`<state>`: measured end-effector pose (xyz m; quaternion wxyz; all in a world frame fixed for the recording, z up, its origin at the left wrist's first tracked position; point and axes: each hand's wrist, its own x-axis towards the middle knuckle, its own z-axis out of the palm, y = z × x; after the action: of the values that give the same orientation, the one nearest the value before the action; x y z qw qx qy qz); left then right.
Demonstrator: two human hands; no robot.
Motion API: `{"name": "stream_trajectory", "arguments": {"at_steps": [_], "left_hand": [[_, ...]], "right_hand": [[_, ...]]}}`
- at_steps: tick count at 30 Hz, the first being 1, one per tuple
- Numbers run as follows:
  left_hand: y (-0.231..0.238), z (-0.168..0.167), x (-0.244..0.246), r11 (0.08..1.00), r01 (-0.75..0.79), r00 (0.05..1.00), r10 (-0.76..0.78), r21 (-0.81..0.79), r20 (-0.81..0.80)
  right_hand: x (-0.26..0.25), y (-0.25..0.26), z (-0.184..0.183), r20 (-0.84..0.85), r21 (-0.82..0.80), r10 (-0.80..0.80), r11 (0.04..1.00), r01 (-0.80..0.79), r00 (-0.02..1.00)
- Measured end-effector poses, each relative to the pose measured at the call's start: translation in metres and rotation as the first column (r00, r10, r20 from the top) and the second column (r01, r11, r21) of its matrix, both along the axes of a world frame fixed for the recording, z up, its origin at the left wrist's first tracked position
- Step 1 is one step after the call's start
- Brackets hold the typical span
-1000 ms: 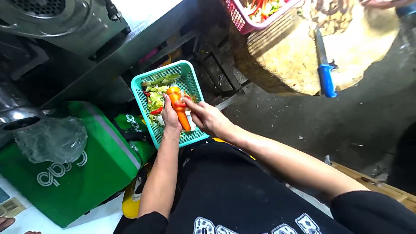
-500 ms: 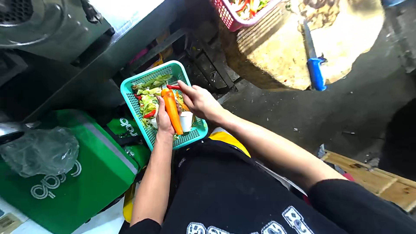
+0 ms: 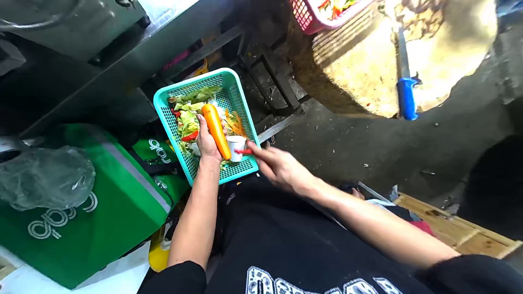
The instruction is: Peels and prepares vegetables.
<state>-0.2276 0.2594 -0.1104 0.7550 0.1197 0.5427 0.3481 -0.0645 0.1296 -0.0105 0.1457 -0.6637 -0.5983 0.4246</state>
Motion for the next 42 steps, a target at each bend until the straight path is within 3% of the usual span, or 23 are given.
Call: {"name": "stream_trajectory", "arguments": {"at_steps": [4,6,10,14,16,20,23,25,27,30,33,35,42], "left_hand": [[-0.022,0.027,0.005,0.997,0.057,0.998,-0.057,0.047,-0.002],[-0.026,0.034,0.009,0.996,0.027,0.999,-0.030,0.085,0.032],[-0.018,0.031,0.011,0.993,-0.104,0.994,0.104,0.049,0.018],[-0.004,0.002,0.002,0.993,-0.113,0.993,0.113,-0.018,0.016],[-0.005,-0.003,-0.001,0.996,-0.083,0.995,0.085,-0.032,0.058],[-0.013,0.004,0.001,0.996,0.015,0.980,-0.031,0.085,0.198],[-0.027,0.026,0.009,0.991,0.067,0.975,-0.091,0.119,0.203],[-0.030,0.037,0.014,0.984,0.060,0.973,-0.096,0.169,0.211],[-0.028,0.037,0.016,0.980,0.011,0.972,-0.057,0.201,0.226],[-0.020,0.019,0.016,0.988,-0.087,0.977,0.060,0.125,0.207],[-0.012,0.000,0.012,0.994,-0.069,0.991,0.059,0.081,0.117],[-0.009,0.000,0.009,0.997,-0.063,0.997,0.061,0.047,0.041],[-0.030,0.042,0.009,0.984,0.127,0.987,-0.138,0.127,0.081]], "right_hand": [[0.000,0.083,-0.021,0.051,0.069,-0.059,0.996,0.055,0.997],[-0.005,0.099,-0.024,0.048,0.065,-0.058,0.996,0.054,0.997],[-0.020,0.048,-0.014,0.014,0.124,0.014,0.992,-0.016,1.000],[-0.013,-0.032,0.010,-0.066,-0.110,0.194,0.973,-0.201,0.979],[-0.006,-0.041,0.018,-0.082,-0.116,0.190,0.973,-0.199,0.978],[0.007,0.027,0.007,0.011,0.085,0.014,0.996,-0.015,1.000],[0.006,0.088,-0.010,0.032,0.074,-0.073,0.995,0.070,0.997],[0.000,0.098,-0.014,0.029,0.065,-0.070,0.996,0.068,0.997],[-0.008,0.082,-0.014,0.022,0.106,-0.058,0.993,0.055,0.998],[-0.017,0.017,-0.005,0.032,0.133,0.042,0.990,-0.046,0.999],[-0.012,-0.049,0.012,-0.021,-0.082,0.173,0.981,-0.174,0.985],[-0.005,-0.064,0.018,-0.027,-0.106,0.148,0.983,-0.150,0.989],[0.009,0.067,-0.005,0.058,0.162,-0.112,0.982,0.102,0.992]]}}
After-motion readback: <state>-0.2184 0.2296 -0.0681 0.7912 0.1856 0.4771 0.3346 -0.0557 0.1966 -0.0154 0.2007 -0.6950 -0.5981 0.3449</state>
